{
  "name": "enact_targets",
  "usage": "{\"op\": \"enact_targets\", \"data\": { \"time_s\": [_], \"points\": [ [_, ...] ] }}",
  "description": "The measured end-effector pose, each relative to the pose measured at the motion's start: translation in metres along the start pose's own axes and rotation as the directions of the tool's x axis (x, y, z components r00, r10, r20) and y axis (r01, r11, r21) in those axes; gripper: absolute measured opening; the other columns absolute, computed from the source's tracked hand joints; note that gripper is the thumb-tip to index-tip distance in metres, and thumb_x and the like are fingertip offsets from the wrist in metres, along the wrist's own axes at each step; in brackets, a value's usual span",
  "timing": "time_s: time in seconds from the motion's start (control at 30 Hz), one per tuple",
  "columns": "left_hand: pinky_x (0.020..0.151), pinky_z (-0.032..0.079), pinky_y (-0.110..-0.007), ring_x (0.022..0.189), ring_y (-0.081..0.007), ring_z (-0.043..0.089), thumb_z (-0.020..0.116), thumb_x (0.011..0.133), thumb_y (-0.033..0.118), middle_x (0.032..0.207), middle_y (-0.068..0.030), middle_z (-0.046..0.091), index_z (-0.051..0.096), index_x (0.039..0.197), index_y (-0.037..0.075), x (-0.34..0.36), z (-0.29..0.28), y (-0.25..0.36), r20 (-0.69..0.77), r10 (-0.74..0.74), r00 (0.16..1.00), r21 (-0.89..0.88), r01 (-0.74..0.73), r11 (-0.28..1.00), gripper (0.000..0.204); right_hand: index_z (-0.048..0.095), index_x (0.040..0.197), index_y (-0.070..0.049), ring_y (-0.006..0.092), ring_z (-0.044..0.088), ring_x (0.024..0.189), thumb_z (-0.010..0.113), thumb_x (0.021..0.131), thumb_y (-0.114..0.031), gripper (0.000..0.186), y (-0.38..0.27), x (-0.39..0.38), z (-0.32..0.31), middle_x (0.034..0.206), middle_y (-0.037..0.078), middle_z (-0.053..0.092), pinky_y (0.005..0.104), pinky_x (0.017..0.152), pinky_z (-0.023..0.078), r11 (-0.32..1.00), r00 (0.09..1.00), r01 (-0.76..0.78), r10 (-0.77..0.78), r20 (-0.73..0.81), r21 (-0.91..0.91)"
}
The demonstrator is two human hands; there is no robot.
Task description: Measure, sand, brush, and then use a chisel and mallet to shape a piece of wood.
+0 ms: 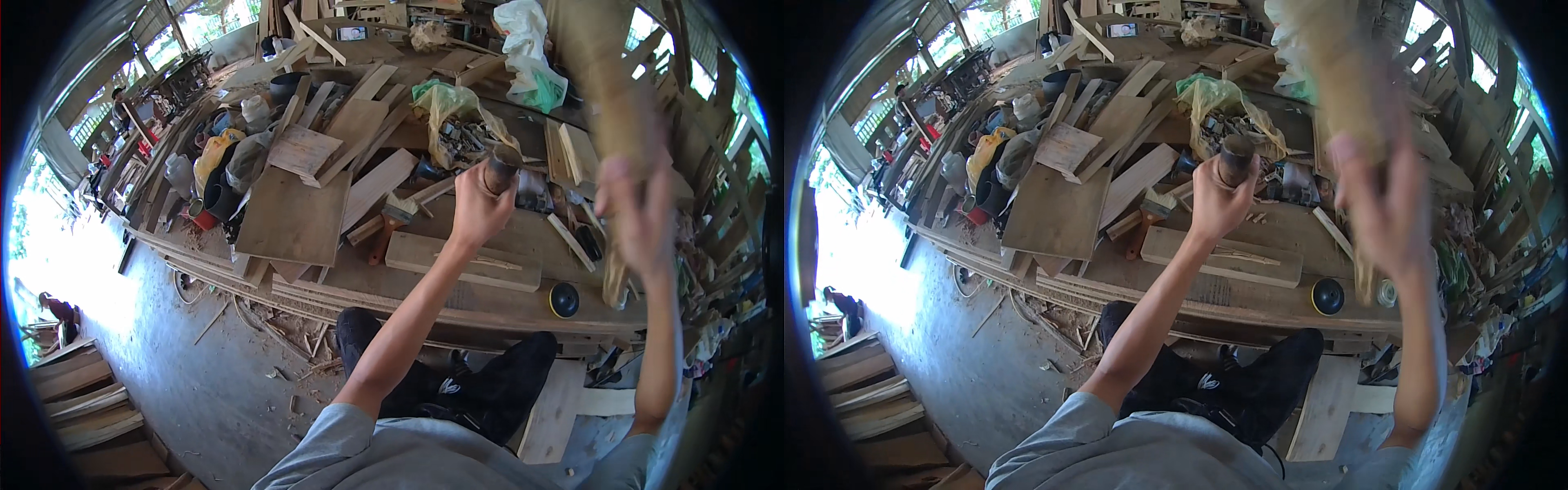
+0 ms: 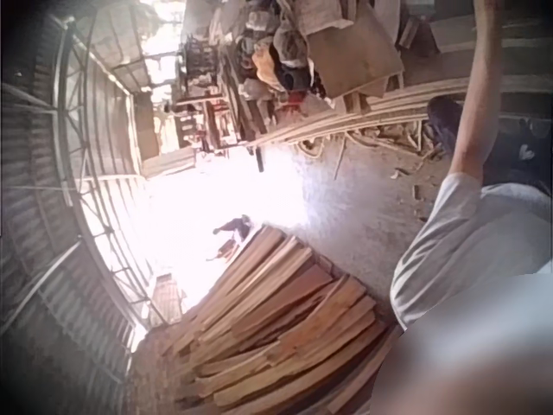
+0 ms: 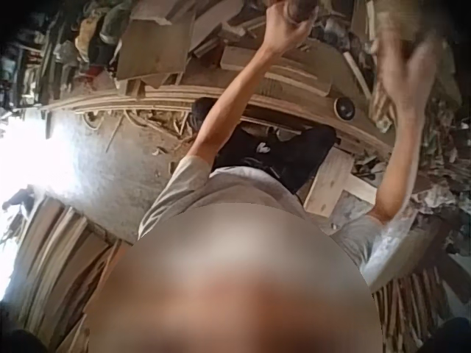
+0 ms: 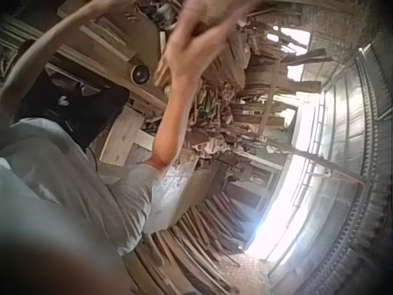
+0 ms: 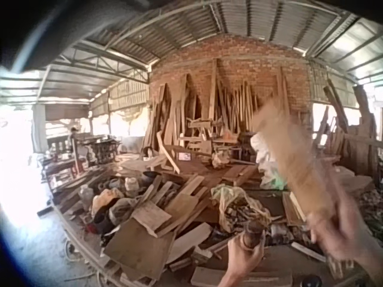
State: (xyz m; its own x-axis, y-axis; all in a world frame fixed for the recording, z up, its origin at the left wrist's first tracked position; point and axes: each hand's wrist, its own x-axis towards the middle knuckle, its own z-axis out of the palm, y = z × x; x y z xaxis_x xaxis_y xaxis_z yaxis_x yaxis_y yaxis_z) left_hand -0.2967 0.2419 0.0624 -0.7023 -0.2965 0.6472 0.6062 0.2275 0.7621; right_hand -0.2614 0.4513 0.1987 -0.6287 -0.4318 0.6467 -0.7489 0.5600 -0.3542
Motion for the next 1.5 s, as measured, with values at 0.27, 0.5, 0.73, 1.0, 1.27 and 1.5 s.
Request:
{"op": "enact_targets", "data": {
  "time_s": [0.27,0.5,0.73,1.0,1.27,1.5],
  "points": [
    [0.061,0.051,-0.036,0.056,-0.0171,0.056,0.073,0.087,0.006,0.064,-0.0142,0.059,0.065,0.088,-0.004,-0.005,0.003,-0.005,-0.01,0.044,0.999,0.033,-0.044,0.998,0.012,0.043,0.166,-0.019,0.0408,0.073,0.119,0.069,0.103,-0.028,0.068,-0.014,0.009,-0.013,0.157,0.016,0.058,0.0465,0.104,0.057,0.994,0.983,-0.021,0.001,0.183,0.11],
    [0.06,0.05,-0.036,0.056,-0.0159,0.051,0.073,0.088,0.007,0.063,-0.0122,0.057,0.063,0.084,-0.003,-0.002,0.007,-0.008,-0.005,-0.001,1.0,-0.086,0.001,0.996,0.014,0.041,0.167,-0.025,0.0238,0.069,0.068,0.067,0.105,-0.038,0.069,-0.004,-0.005,0.012,0.126,0.021,0.072,0.043,0.076,0.062,0.954,0.956,0.266,-0.242,0.166,-0.138],
    [0.057,0.044,-0.032,0.058,-0.0088,0.047,0.073,0.099,0.015,0.058,-0.0032,0.054,0.059,0.073,-0.002,-0.004,0.002,-0.003,-0.017,0.04,0.999,-0.021,-0.041,0.999,0.034,0.041,0.167,-0.033,0.0197,0.07,0.063,0.064,0.106,-0.038,0.065,0.004,0.002,-0.005,0.139,0.015,0.072,0.0378,0.065,0.06,0.999,0.991,0.017,-0.022,0.131,0.041],
    [0.059,0.048,-0.036,0.054,-0.0182,0.048,0.073,0.09,0.008,0.062,-0.013,0.057,0.062,0.081,-0.002,-0.001,0.005,-0.01,-0.006,0.067,0.998,-0.03,-0.067,0.997,0.017,0.032,0.17,-0.031,0.0288,0.076,0.08,0.066,0.107,-0.035,0.072,0.005,-0.002,0.016,0.147,0.013,0.067,0.0409,0.077,0.064,0.98,0.995,0.093,-0.1,0.03,0.176],
    [0.057,0.048,-0.037,0.052,-0.0174,0.048,0.074,0.093,0.011,0.058,-0.0125,0.054,0.059,0.075,-0.002,0.0,0.004,-0.011,0.0,0.045,0.999,-0.009,-0.045,0.999,0.027,0.039,0.168,-0.022,0.0207,0.069,0.083,0.07,0.105,-0.037,0.072,0.005,0.014,0.001,0.116,0.013,0.073,0.0391,0.073,0.059,0.994,0.99,0.096,-0.1,0.104,0.046],
    [0.059,0.048,-0.037,0.055,-0.0201,0.045,0.074,0.092,0.011,0.062,-0.0134,0.055,0.061,0.078,-0.002,0.0,0.001,-0.007,-0.021,0.035,0.999,-0.004,-0.035,0.999,0.023,0.041,0.167,-0.018,0.0231,0.073,0.118,0.07,0.105,-0.034,0.071,-0.007,0.0,-0.002,0.142,0.015,0.07,0.0401,0.09,0.062,0.898,0.954,-0.299,0.28,0.104,0.323]
  ]
}}
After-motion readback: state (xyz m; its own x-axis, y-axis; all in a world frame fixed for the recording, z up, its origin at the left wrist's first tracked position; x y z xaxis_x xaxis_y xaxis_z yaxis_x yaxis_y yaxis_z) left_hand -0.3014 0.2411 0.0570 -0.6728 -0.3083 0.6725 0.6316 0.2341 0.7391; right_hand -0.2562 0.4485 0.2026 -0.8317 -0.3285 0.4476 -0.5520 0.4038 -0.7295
